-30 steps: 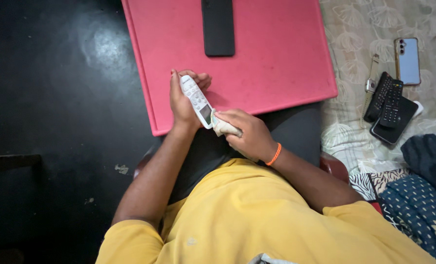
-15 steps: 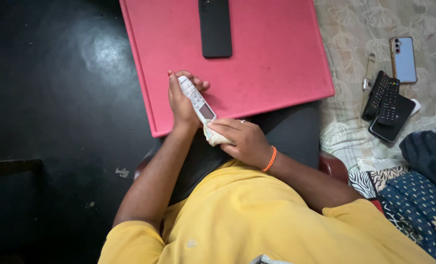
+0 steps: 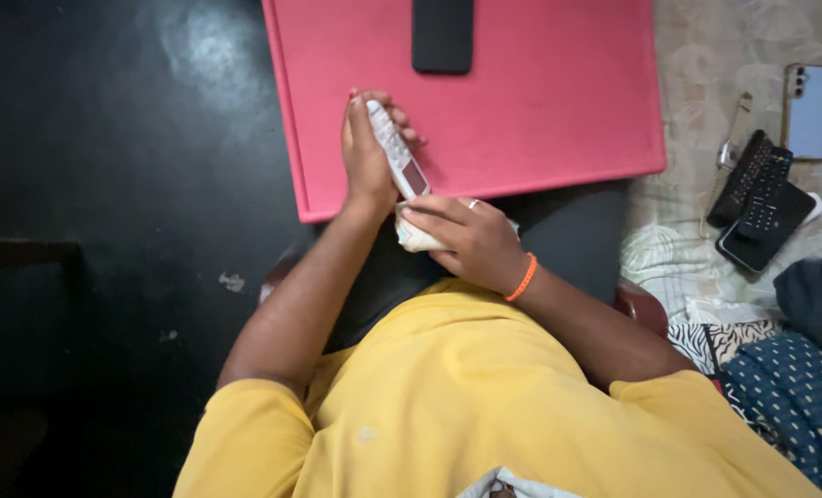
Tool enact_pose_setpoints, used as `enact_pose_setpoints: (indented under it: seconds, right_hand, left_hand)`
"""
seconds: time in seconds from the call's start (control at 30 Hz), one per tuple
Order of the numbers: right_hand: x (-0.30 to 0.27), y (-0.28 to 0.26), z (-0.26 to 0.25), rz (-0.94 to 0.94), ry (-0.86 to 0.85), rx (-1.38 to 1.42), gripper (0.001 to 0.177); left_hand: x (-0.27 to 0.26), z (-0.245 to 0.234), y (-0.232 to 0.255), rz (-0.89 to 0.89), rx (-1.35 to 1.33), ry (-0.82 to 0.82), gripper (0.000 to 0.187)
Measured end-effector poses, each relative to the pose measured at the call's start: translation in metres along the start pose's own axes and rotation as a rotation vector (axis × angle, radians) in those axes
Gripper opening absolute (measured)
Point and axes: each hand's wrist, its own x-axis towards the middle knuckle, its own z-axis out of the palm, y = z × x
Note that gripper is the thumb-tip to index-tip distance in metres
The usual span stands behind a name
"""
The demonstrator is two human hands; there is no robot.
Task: The person wipes a pink tray, a smartwatch, a remote control, and two smartphones using a cloth. The person handles each item one at a time, wiping the surfaces and placing them back on the tray.
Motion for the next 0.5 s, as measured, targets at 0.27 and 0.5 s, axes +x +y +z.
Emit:
enact_pose_setpoints:
  seconds: [0.27,0.5]
  right_hand:
    - [-0.008,0.023,-0.016,0.232,-0.006,0.381,0.053]
    - [0.038,0.033,-0.024,0.233,0.121,0.264,0.049]
  left_hand:
    - [0.01,-0.007,-0.002,-0.121,0.029,-0.201,0.05]
    - [0.005,-0.004,-0.002,-0.13,0.065,-0.352,0.053]
